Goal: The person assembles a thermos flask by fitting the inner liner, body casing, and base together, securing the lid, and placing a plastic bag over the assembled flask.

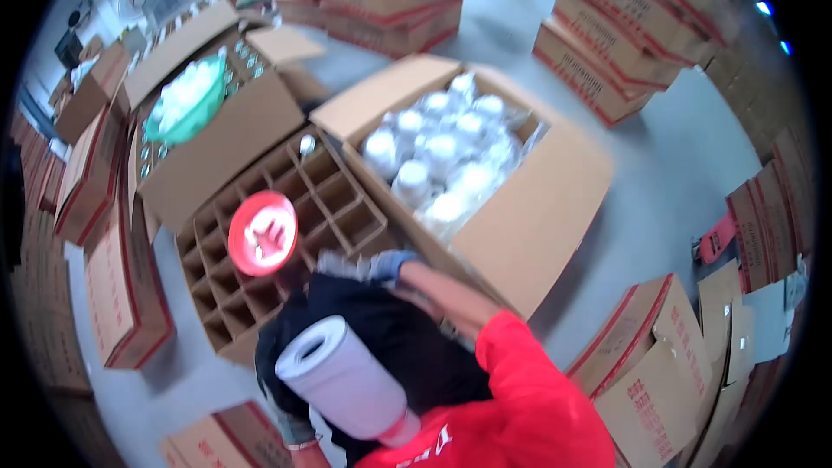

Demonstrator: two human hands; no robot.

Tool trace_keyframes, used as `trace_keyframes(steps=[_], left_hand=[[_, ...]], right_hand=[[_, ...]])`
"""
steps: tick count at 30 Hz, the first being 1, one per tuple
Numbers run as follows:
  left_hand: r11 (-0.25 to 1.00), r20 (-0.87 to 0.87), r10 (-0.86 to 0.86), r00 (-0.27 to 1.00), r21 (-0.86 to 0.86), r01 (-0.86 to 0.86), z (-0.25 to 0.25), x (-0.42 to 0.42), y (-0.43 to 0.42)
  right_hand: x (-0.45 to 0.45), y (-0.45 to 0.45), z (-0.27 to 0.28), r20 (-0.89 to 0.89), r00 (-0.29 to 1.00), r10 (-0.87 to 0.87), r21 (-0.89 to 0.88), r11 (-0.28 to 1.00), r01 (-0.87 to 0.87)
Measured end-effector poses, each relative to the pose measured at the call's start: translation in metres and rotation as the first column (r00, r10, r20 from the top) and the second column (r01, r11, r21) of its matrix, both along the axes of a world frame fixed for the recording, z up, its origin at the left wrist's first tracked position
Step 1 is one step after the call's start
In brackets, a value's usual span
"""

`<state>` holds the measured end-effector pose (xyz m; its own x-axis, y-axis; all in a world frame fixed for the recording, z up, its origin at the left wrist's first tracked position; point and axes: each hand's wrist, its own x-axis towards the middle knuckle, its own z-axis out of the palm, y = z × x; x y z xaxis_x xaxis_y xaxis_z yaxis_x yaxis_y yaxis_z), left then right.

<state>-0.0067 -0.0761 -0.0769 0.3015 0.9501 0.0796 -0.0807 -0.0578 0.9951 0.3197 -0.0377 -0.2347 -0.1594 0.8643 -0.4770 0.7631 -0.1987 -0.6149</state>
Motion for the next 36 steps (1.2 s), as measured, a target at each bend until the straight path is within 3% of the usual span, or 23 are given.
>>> trace_keyframes(steps=[1,2,3,4,5,6,8,9,10,11,13,14,15,16,19,20,23,24,27,28,31,32,36], left_hand=[[0.991,-0.112,-0.022,0.993,0.127,0.036,0.001,0.002,0.003],[0.993,-0.037,-0.057,0.998,0.099,0.060,-0.001,0.003,0.006],[0.995,0.030,-0.080,0.996,0.063,0.078,-0.004,0.000,0.006],[0.997,0.045,-0.051,0.998,0.053,0.049,-0.013,0.001,0.006],[0.998,0.140,-0.002,0.990,-0.054,0.010,-0.002,0.017,0.001],[0.988,0.230,0.041,0.972,-0.155,-0.005,0.020,0.043,-0.009],[0.993,0.238,-0.035,0.971,-0.097,0.060,0.003,0.030,-0.004],[0.993,0.260,-0.094,0.961,-0.046,0.109,-0.007,0.015,-0.003],[0.971,0.431,-0.234,0.872,0.061,0.230,-0.019,-0.006,0.005],[0.916,0.688,-0.365,0.627,0.145,0.374,-0.040,-0.037,0.024],[0.931,0.822,-0.349,0.450,0.249,0.267,-0.021,-0.042,0.021],[0.995,0.611,-0.040,0.790,0.095,-0.023,-0.017,-0.024,0.011],[0.961,0.239,0.273,0.932,-0.027,-0.275,-0.012,-0.006,0.000],[0.959,0.098,0.282,0.954,-0.059,-0.277,-0.007,-0.001,0.000],[0.996,0.028,0.093,0.995,0.002,-0.093,0.000,-0.010,-0.001],[0.999,0.007,0.053,0.999,0.012,-0.053,0.001,-0.013,0.002],[0.998,-0.065,-0.054,0.996,0.014,0.055,0.001,-0.023,0.005],[0.994,-0.106,-0.104,0.989,0.029,0.107,0.006,-0.025,0.008],[0.961,-0.211,-0.253,0.944,0.057,0.270,0.012,-0.030,0.014],[0.944,-0.245,-0.300,0.922,0.067,0.324,0.013,-0.030,0.016],[0.891,-0.314,-0.384,0.868,0.123,0.438,0.018,-0.033,0.026],[0.890,-0.315,-0.377,0.871,0.136,0.434,0.022,-0.032,0.028],[0.955,-0.191,-0.270,0.944,0.067,0.287,0.056,-0.017,0.049]], right_hand=[[-0.005,-0.009,0.035,0.295,0.950,-0.098,0.191,0.981,0.042],[-0.010,-0.011,0.082,0.312,0.925,-0.217,0.199,0.967,0.160],[-0.019,-0.029,0.100,0.201,0.918,-0.343,0.578,0.798,0.172],[-0.029,-0.050,0.120,0.040,0.916,-0.400,0.850,0.495,0.179],[-0.045,-0.061,0.192,-0.036,0.980,-0.195,0.731,0.664,0.159],[-0.059,-0.068,0.220,-0.127,0.988,0.083,0.790,0.612,0.050],[-0.086,-0.088,0.229,-0.252,0.910,0.330,0.823,0.567,0.022],[-0.086,-0.090,0.219,-0.291,0.880,0.376,0.823,0.567,0.030],[-0.074,-0.089,0.203,-0.335,0.865,0.374,0.811,0.581,0.063],[-0.053,-0.082,0.175,-0.455,0.819,0.351,0.774,0.610,0.169],[-0.056,-0.088,0.180,-0.527,0.838,0.142,0.659,0.690,0.298],[-0.057,-0.090,0.182,-0.556,0.830,0.036,0.593,0.717,0.366],[-0.076,-0.084,0.203,-0.489,0.831,0.266,0.757,0.602,0.253],[-0.070,-0.081,0.195,-0.408,0.889,0.209,0.748,0.635,0.194],[-0.028,-0.074,0.154,-0.112,0.993,0.044,0.681,0.731,0.045],[-0.018,-0.076,0.160,-0.254,0.967,0.000,0.565,0.812,0.149],[-0.083,-0.075,0.203,-0.576,0.783,0.236,0.623,0.747,0.233],[-0.083,-0.067,0.180,-0.418,0.852,0.314,0.735,0.668,0.115],[-0.037,-0.075,0.178,0.008,0.979,-0.204,0.598,0.786,0.159],[-0.032,-0.077,0.172,-0.098,0.965,-0.241,0.472,0.843,0.259],[-0.083,-0.083,0.208,-0.567,0.823,-0.029,0.288,0.929,0.231],[-0.096,-0.082,0.210,-0.324,0.938,0.124,0.548,0.832,0.080],[-0.094,-0.040,0.212,-0.293,0.938,0.184,0.680,0.730,0.069]])
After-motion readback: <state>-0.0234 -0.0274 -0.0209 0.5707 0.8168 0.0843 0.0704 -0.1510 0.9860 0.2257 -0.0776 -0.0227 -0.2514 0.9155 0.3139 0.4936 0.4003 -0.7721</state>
